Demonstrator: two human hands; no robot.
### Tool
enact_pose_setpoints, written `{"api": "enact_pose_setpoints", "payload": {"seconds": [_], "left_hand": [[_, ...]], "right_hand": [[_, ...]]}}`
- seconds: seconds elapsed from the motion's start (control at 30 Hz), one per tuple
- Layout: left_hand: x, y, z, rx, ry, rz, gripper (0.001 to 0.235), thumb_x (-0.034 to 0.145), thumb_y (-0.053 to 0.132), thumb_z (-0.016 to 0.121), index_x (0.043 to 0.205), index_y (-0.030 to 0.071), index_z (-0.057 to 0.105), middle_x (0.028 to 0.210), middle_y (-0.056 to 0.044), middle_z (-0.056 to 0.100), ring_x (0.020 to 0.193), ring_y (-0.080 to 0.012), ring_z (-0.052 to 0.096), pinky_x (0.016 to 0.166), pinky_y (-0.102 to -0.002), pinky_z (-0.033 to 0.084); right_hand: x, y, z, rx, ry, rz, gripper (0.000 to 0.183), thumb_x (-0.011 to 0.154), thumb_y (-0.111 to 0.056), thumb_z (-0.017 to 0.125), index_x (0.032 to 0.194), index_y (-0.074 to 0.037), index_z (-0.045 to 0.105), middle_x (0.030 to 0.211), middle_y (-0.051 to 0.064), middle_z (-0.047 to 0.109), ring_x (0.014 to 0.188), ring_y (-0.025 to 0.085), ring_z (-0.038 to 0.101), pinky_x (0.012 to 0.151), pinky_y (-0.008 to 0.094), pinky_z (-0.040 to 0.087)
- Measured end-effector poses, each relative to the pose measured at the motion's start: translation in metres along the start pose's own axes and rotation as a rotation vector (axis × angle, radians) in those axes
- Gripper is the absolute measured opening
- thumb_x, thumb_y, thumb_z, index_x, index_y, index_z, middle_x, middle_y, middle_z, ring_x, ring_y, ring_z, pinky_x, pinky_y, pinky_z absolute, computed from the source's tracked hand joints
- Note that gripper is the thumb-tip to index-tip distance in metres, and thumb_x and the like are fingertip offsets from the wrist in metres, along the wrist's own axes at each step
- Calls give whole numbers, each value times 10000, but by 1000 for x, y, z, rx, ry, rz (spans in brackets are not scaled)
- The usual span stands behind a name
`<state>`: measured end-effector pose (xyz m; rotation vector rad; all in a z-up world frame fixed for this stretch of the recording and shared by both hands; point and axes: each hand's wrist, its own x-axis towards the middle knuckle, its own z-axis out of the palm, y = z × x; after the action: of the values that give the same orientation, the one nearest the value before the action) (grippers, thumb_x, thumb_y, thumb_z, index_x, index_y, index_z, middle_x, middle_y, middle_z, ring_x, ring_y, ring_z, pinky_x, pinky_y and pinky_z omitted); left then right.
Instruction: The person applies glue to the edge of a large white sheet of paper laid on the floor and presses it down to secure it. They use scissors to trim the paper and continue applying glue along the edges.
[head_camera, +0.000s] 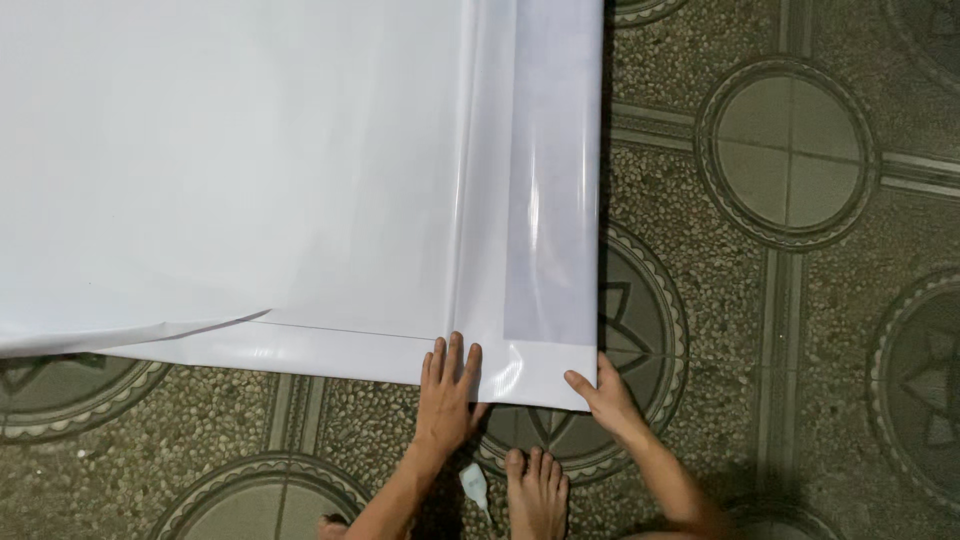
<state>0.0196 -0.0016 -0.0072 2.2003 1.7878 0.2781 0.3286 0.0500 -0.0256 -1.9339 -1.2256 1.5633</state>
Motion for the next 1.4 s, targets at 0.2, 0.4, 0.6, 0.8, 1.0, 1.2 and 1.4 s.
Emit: {"api": "enact_pose_setpoints", "payload": {"seconds": [0.2, 0.4, 0.6, 0.8, 1.0, 1.2, 1.4], "left_hand": [[21, -9, -8, -664, 87, -227, 1457, 546, 685, 928, 1653, 167, 135, 1681, -363, 25, 1534, -543, 139, 1183, -634, 245], [51, -26, -1, -890, 93, -589, 729, 896, 184, 666, 1555, 12, 407, 1474, -193, 559, 1378, -347, 509, 1172, -442, 410], [46, -16, -17, -920, 80, -583, 669, 964, 201, 597, 1590, 98, 381, 1582, -138, 486, 1447, -307, 473, 1172, -415, 408], [40, -24, 8, -760, 181, -507, 675, 963, 217, 649, 1573, 50, 412, 1135, -123, 604, 1047, -278, 587, 930, -395, 492], [36, -6, -38, -861, 21, -720, 667, 941, 248, 663, 1567, 153, 454, 1078, -101, 693, 928, -256, 629, 858, -385, 497], [40, -13, -50, -1035, 113, -872, 527, 886, 201, 697, 1410, 166, 648, 987, -51, 751, 900, -169, 672, 789, -316, 535], [27, -21, -60, -946, 351, -972, 486, 946, 317, 654, 1412, 180, 673, 1117, -98, 719, 976, -211, 654, 804, -359, 537]], "right_hand": [[13, 39, 2, 160, -51, 65, 690, 872, -302, 729, 1460, -38, 483, 1327, 148, 724, 1157, 242, 706, 936, 355, 550], [-4, 5, 8, -168, 30, 81, 859, 826, -458, 730, 1528, -105, 383, 1371, 79, 688, 1206, 245, 688, 920, 381, 543], [-35, -48, 12, -476, -21, -143, 1355, 662, -404, 983, 1661, -250, 80, 1557, 123, 247, 1419, 346, 395, 1080, 549, 471], [-31, -41, 9, -291, 56, -126, 1435, 544, -435, 998, 1647, -201, 112, 1631, 169, 238, 1508, 362, 289, 1150, 620, 335], [-38, -41, 16, -536, 8, -336, 1211, 732, -283, 952, 1630, -241, 142, 1638, 156, 99, 1485, 407, 305, 1086, 579, 488], [-34, -17, 15, -615, 53, -560, 1050, 805, -209, 879, 1624, -195, 221, 1653, 201, 143, 1389, 414, 425, 1014, 524, 533], [-33, -3, 24, -613, 24, -584, 929, 829, -18, 773, 1594, -255, 301, 1657, 174, 165, 1328, 375, 519, 916, 492, 605]]}}
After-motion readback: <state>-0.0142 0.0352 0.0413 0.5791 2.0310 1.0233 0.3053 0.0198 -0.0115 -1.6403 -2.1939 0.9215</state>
